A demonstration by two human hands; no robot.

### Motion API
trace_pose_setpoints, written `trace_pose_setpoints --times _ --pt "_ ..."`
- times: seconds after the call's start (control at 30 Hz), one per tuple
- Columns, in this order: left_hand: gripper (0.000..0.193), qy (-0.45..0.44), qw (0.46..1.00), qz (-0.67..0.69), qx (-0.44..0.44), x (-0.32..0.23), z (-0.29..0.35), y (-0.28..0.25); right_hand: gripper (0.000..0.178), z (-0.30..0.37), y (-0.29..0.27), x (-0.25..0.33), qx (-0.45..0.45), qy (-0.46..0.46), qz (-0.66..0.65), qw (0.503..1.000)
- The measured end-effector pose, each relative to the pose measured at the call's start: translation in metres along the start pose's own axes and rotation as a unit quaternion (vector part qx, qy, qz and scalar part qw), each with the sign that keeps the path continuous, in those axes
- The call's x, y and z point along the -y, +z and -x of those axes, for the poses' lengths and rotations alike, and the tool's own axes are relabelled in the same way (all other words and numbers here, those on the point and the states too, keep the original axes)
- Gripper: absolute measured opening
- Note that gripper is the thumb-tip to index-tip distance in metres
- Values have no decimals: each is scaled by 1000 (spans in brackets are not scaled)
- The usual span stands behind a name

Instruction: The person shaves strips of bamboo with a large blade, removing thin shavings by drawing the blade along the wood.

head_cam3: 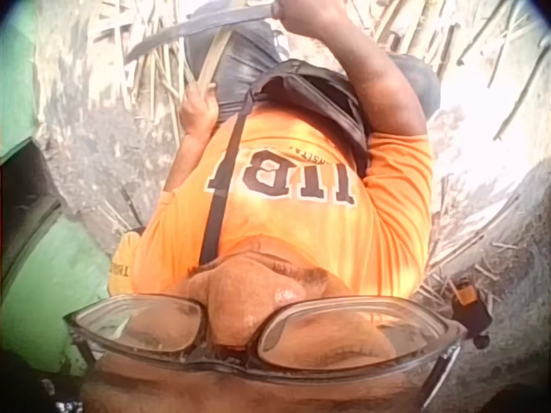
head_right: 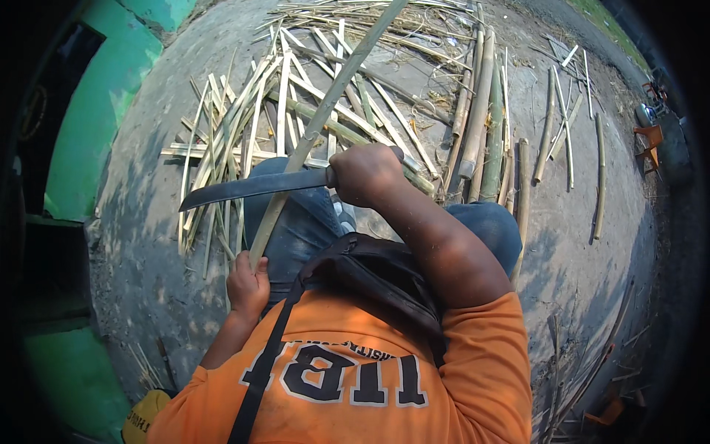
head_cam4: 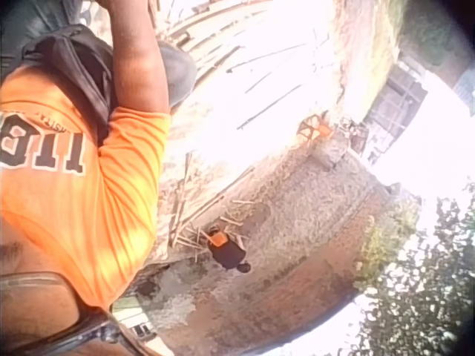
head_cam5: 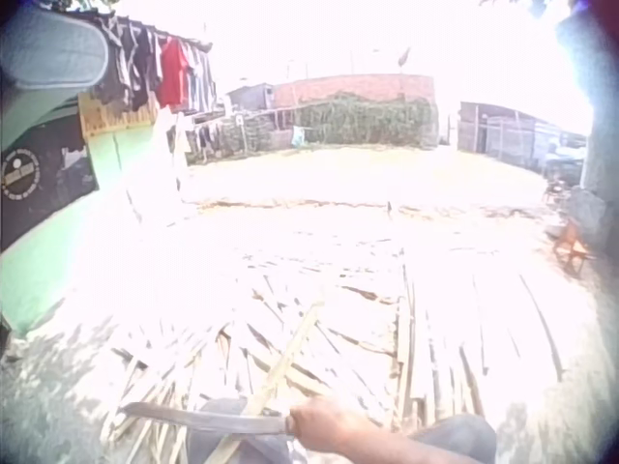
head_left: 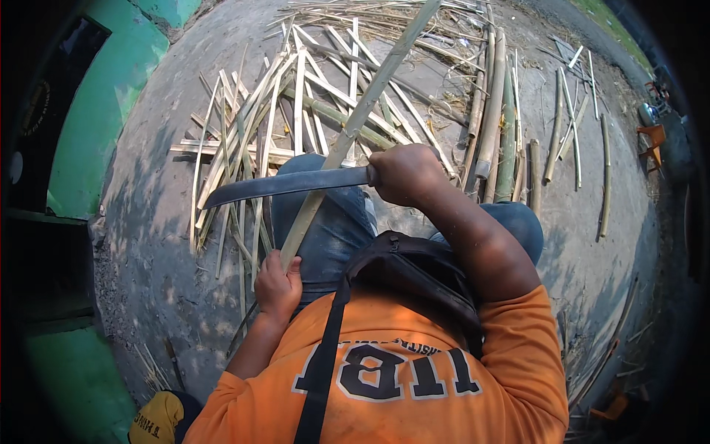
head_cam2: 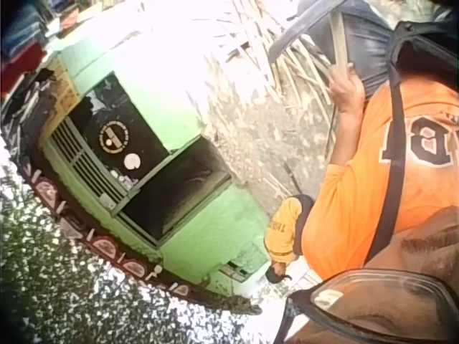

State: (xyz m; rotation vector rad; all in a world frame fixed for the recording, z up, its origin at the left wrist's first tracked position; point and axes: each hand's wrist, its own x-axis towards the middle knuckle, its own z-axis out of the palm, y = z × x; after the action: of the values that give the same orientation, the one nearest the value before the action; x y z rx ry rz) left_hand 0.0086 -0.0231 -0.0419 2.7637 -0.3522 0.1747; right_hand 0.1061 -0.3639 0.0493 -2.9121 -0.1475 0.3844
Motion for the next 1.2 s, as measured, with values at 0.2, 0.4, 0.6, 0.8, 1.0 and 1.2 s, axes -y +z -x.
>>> trace_pose_setpoints --times 0.2,0.4,0.6,0.8,1.0,1.2 --pt "48 16 1000 -11 -18 1 -3 2 28 -22 6 -73 -125 130 -105 978" --pt "48 -4 1000 -1 9 4 -1 3 28 -8 1 -58 -142 78 -79 984" --pt "49 10 1000 8 -15 6 -2 4 22 2 -15 -33 -20 77 -18 997" --pt "47 30 999 -5 -40 1 -5 -1 25 -10 -11 -56 20 129 -46 990" --pt "47 11 1000 14 -23 6 -1 2 25 4 -18 -26 2 88 -45 995" --pt "47 35 999 8 -34 4 -6 -2 25 -14 -7 -92 -85 111 -94 986"
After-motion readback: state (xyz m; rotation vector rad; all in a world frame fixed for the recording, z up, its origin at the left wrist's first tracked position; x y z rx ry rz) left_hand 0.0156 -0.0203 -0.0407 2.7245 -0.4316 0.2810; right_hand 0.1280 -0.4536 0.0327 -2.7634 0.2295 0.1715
